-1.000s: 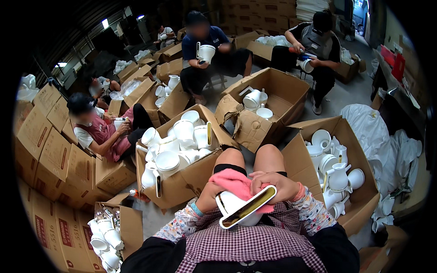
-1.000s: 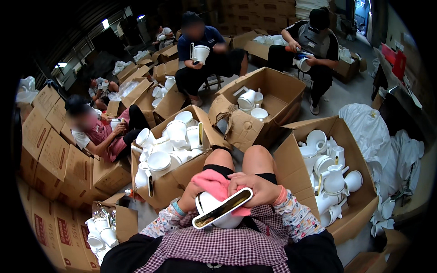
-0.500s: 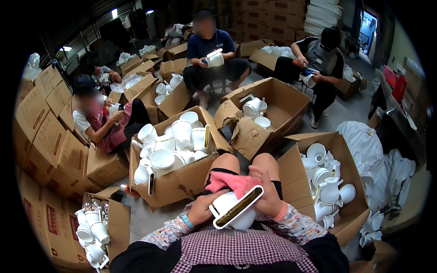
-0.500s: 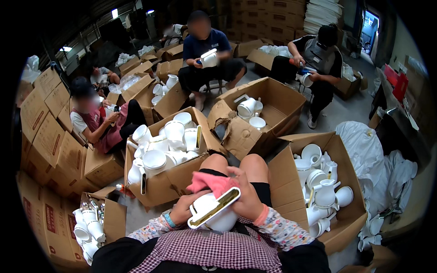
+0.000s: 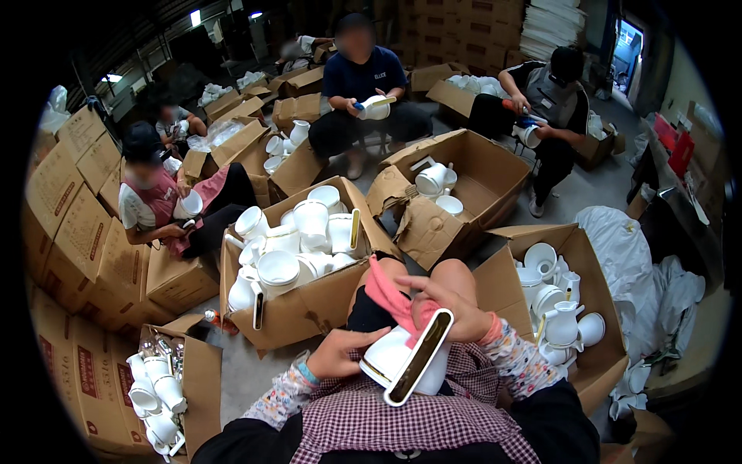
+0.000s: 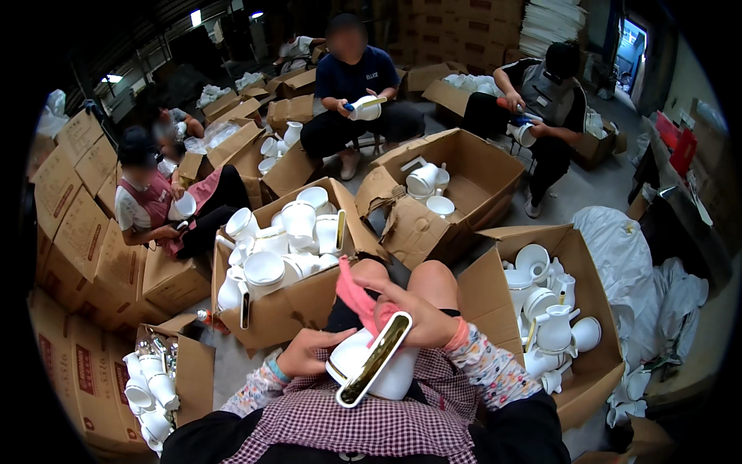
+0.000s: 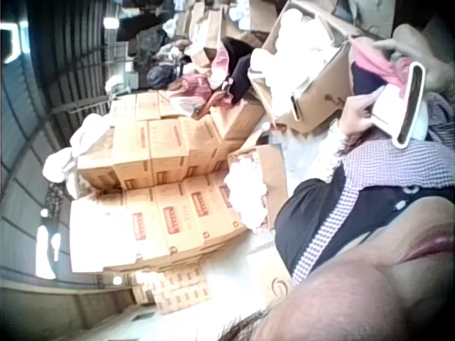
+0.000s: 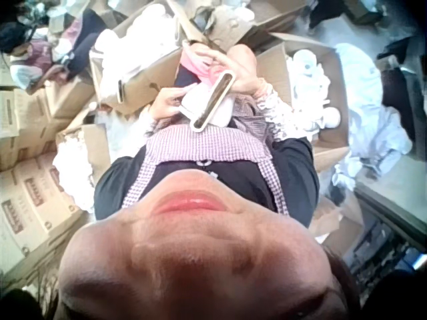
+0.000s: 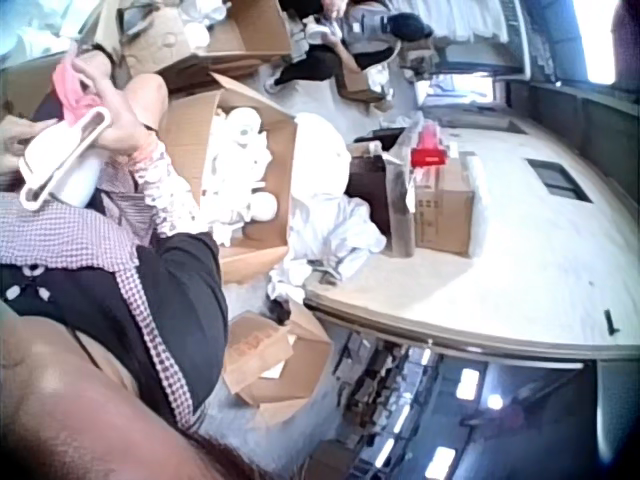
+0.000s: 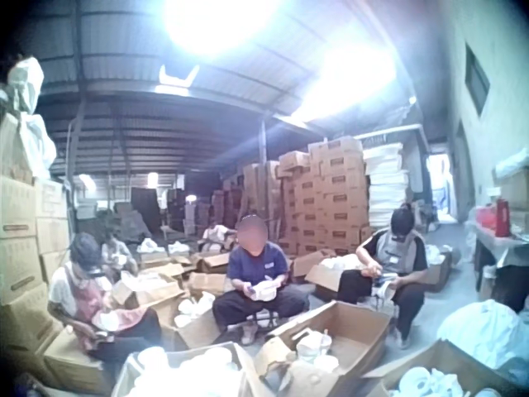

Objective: The person sits on the floor and wipes white ceramic pitchers with a pink cloth. They occasionally spray a cleaning solution onto the pitchers before wiping them down. The person handles the pitchers one at a time, rotating them to clean different sides.

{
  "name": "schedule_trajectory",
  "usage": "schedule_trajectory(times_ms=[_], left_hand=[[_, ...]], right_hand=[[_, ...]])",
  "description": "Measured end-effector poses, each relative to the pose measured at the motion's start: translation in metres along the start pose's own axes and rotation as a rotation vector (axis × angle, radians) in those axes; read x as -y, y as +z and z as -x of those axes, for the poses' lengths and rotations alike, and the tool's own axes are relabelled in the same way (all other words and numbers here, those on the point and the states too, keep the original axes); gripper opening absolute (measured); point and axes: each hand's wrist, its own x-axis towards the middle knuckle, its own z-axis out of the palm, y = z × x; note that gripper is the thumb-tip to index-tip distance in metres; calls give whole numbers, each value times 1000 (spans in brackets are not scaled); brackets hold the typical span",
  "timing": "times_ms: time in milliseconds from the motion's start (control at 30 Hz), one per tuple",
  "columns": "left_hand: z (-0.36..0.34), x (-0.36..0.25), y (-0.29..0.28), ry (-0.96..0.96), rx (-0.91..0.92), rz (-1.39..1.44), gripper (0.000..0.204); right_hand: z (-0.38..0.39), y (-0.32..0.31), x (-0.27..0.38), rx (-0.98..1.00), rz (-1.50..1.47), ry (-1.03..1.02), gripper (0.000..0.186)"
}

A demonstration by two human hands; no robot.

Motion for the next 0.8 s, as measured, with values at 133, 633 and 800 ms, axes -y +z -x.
schedule_trajectory(times_ms=[133,633,800], left_hand=[[-52,46,-25,166,174,140,42],[-27,27,-9,-130,-178,-41,31],[-20,-30,19,-51,-209,-663,44]], right_hand=[[-19,-16,32,402,195,-67,98],[2,22,-6,-359,-114,3,96],[-1,1,-87,-843,436,62,91]])
